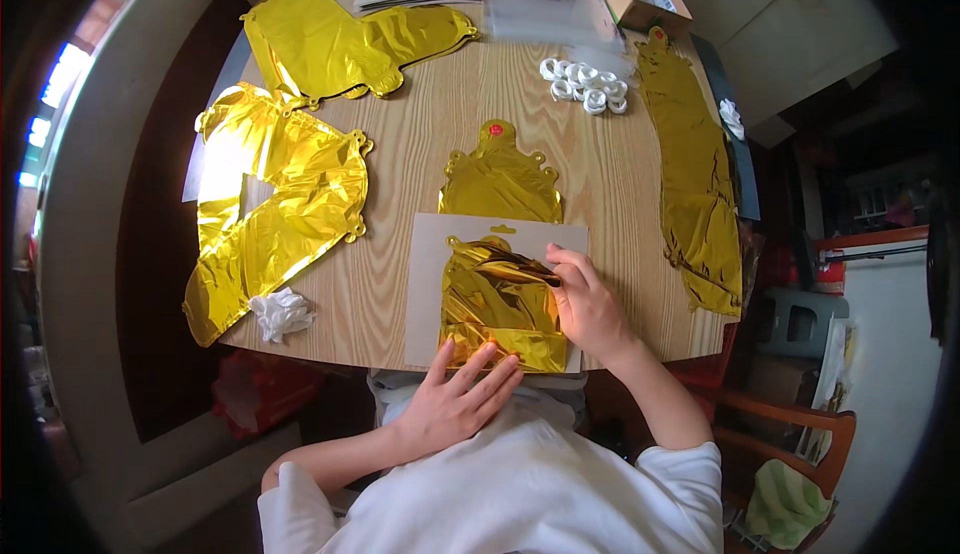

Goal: Folding gold foil sheets and placing them with cardboard inserts for packaging.

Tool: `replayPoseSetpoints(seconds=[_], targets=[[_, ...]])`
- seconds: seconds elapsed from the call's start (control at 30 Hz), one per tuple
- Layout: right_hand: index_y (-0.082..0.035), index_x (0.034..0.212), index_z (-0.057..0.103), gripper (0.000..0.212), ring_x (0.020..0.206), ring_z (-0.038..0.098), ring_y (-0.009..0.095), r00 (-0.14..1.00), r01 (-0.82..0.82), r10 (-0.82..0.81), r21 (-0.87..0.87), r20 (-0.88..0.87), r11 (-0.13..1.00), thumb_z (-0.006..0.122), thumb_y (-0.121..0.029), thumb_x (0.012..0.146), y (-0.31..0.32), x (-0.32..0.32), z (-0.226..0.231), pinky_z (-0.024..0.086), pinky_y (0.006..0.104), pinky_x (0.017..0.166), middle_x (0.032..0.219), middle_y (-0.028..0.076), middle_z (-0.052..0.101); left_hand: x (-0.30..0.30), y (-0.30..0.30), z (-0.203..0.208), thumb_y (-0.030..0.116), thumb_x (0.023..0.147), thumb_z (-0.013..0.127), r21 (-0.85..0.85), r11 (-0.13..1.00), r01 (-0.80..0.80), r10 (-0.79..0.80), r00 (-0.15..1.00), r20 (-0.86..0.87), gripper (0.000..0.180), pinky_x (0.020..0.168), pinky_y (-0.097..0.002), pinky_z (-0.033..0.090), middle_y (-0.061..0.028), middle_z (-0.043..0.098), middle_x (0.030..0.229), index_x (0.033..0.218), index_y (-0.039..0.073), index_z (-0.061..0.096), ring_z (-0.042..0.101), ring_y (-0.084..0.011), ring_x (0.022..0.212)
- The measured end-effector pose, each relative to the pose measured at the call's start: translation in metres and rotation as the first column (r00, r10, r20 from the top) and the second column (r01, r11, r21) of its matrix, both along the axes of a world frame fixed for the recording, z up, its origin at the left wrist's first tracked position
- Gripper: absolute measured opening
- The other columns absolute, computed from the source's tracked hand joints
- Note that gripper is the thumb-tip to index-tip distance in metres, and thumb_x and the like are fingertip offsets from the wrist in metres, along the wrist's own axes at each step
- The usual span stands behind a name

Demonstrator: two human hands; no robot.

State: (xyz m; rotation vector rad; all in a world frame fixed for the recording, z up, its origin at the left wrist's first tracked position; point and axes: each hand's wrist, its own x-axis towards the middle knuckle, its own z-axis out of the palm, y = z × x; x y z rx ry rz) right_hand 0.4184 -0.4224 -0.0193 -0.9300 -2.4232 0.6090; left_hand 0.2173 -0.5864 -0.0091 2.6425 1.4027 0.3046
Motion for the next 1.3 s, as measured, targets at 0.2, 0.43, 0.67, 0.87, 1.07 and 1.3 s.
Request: replayPoseSetpoints(seconds=[0.2, 0.43, 0.67, 0.87, 1.07, 1.3], targets=[[0.004, 0.120, 0.051, 0.030, 0.117, 0.056, 0.038, 0.997, 0.028, -0.039, -0.155, -0.071, 0.988, 0.058, -0.010, 0.094, 0.000, 0.002, 0.002, 0.050, 0.0412, 0.092, 0.126, 0.018, 0.054, 0.005, 0.000, -0.010, 0.035, 0.093, 0.051, 0.017, 0.998, -0.064, 0.065, 0.995, -0.077, 0.051, 0.106, -0.0715, 0.021, -0.0048, 0.040, 0.150, 0.143, 0.027, 0.046, 0.033, -0.0417, 0.138], [0.005, 0.150, 0.008, 0.108, 0.140, 0.030, 0.044, 1.000, -0.006, 0.004, -0.154, -0.007, 0.988, 0.069, -0.055, 0.083, -0.010, 0.020, 0.009, 0.025, 0.0494, 0.116, 0.151, 0.028, 0.027, 0.009, -0.001, -0.015, 0.039, 0.093, 0.048, 0.084, 0.994, -0.075, 0.089, 0.980, -0.180, 0.054, 0.106, -0.0728, 0.019, -0.0064, 0.038, 0.151, 0.147, 0.031, 0.041, 0.035, -0.0461, 0.136], [0.003, 0.150, 0.009, 0.128, 0.141, 0.031, 0.042, 0.978, -0.016, 0.035, -0.093, 0.208, 0.996, 0.078, -0.064, 0.065, -0.041, 0.040, 0.014, 0.022, 0.0569, 0.115, 0.152, 0.024, 0.030, 0.010, -0.001, -0.016, 0.038, 0.094, 0.047, 0.089, 0.993, -0.071, 0.089, 0.973, -0.215, 0.056, 0.104, -0.0742, 0.020, -0.0092, 0.037, 0.152, 0.148, 0.029, 0.039, 0.037, -0.0487, 0.133], [0.007, 0.148, 0.017, 0.121, 0.134, 0.044, 0.037, 0.975, 0.047, -0.043, -0.014, 0.217, 0.999, 0.078, -0.061, 0.068, -0.039, 0.039, 0.009, 0.028, 0.0526, 0.114, 0.141, 0.022, 0.049, 0.011, -0.001, -0.017, 0.035, 0.094, 0.047, 0.103, 0.991, -0.085, 0.106, 0.969, -0.225, 0.057, 0.101, -0.0747, 0.026, -0.0136, 0.037, 0.151, 0.149, 0.029, 0.036, 0.038, -0.0524, 0.131], [0.006, 0.142, 0.034, 0.101, 0.130, 0.048, 0.035, 0.975, 0.097, -0.099, 0.021, 0.201, 0.995, 0.074, -0.058, 0.074, -0.039, 0.037, 0.008, 0.031, 0.0521, 0.113, 0.135, 0.019, 0.056, 0.013, -0.003, -0.017, 0.034, 0.093, 0.048, 0.097, 0.985, -0.146, 0.161, 0.971, -0.176, 0.058, 0.100, -0.0723, 0.030, -0.0209, 0.037, 0.149, 0.150, 0.030, 0.035, 0.038, -0.0549, 0.130], [0.004, 0.137, 0.041, 0.081, 0.124, 0.055, 0.034, 0.980, 0.120, -0.130, 0.074, 0.150, 0.990, 0.070, -0.049, 0.083, -0.038, 0.032, 0.007, 0.039, 0.0520, 0.107, 0.130, 0.018, 0.058, 0.001, -0.010, -0.011, 0.052, 0.078, 0.070, -0.013, 0.959, -0.283, 0.278, 0.949, -0.151, 0.081, 0.105, -0.0713, 0.024, -0.0316, 0.029, 0.150, 0.147, 0.026, 0.037, 0.027, -0.0569, 0.136]])
